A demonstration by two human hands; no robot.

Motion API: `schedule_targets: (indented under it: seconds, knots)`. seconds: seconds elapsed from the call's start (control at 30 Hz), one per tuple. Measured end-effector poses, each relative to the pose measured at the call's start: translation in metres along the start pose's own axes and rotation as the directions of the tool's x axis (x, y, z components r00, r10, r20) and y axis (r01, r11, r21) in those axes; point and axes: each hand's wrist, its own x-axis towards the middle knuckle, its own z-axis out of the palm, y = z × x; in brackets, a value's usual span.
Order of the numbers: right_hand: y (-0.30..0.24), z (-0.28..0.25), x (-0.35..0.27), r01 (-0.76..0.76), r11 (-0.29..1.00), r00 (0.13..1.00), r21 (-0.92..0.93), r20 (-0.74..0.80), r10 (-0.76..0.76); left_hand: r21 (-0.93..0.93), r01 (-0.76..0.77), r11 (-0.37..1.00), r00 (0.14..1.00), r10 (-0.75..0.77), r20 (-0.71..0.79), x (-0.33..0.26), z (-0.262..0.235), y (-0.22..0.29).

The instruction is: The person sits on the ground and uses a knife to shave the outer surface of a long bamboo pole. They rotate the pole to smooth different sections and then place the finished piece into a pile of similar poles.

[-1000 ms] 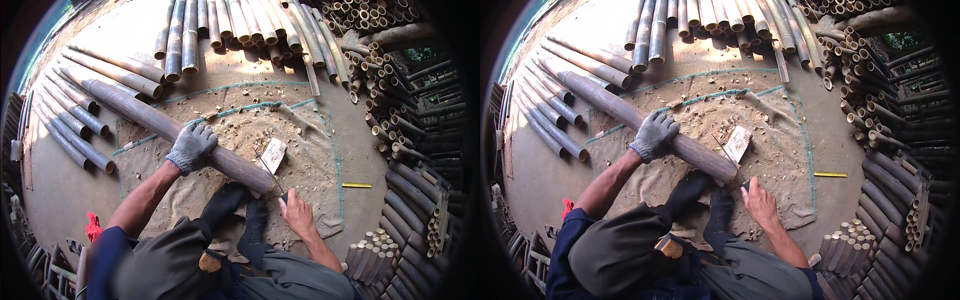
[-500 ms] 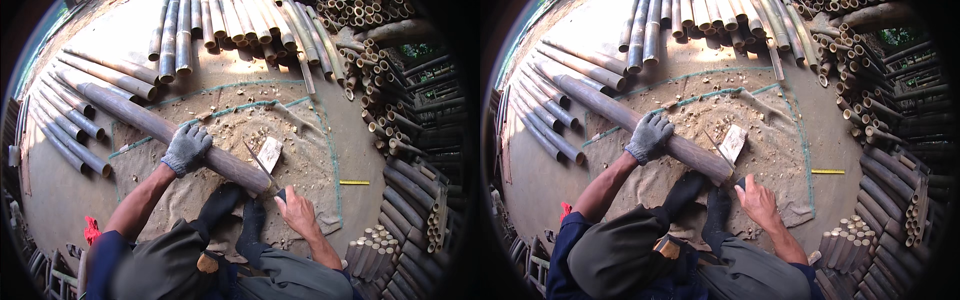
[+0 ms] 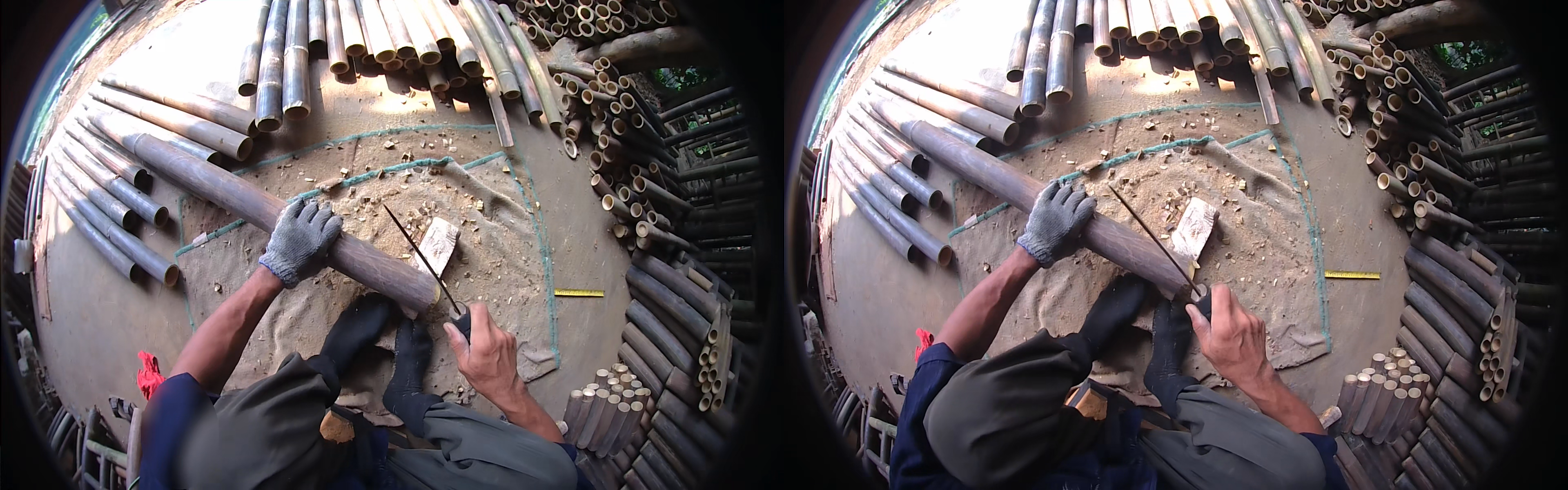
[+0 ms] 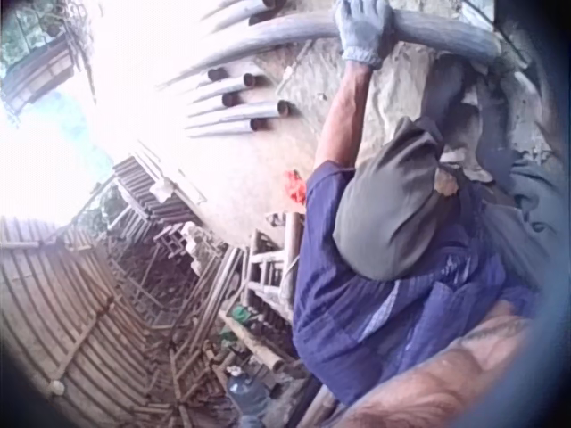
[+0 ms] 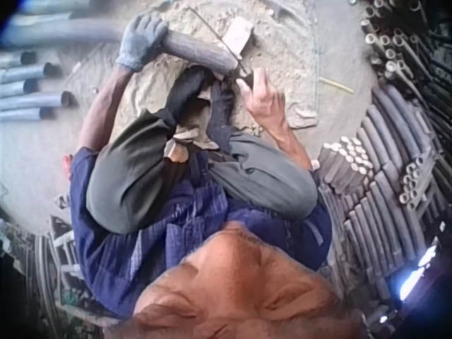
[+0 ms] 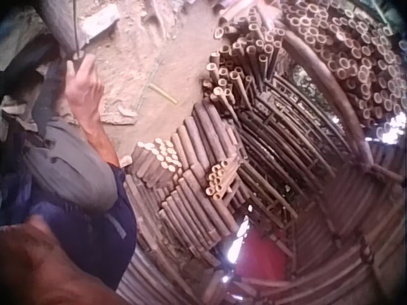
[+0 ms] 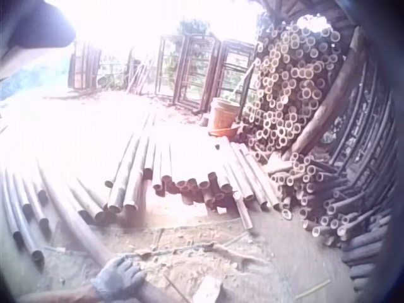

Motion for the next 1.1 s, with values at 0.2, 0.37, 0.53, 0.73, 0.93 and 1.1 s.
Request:
schedule_targets:
  seconds: [0.2,0.37,0.53,0.73,0.93,1.1]
  knots:
    - [0.088,0.055,-0.018,-0.200,0.927,0.929,-0.316,0.240,0.282,0.063,-0.021,0.998,0.999,0.024,-0.047,-0.002,0.011,0.003]
    - [0.054,0.015,0.002,-0.284,0.959,0.942,0.012,0.191,0.277,-0.037,-0.017,0.999,0.916,0.031,0.399,0.027,-0.036,0.001]
    - [0.037,0.016,0.001,-0.150,0.981,0.984,0.124,0.112,0.136,0.018,0.037,0.999,0.620,-0.037,0.784,0.072,-0.039,-0.007]
    - [0.022,0.008,-0.008,0.159,0.982,0.974,0.102,-0.179,-0.139,0.009,-0.020,1.000,0.929,0.015,0.370,0.028,-0.008,-0.009]
    - [0.061,0.043,-0.006,-0.170,0.973,0.951,-0.158,0.233,0.204,0.039,0.000,0.999,0.950,-0.013,0.312,0.032,-0.010,-0.008]
    - [0.005,0.002,0.004,0.123,0.982,0.990,0.142,-0.090,-0.111,0.037,-0.008,0.999,0.967,-0.002,0.253,0.018,-0.003,-0.005]
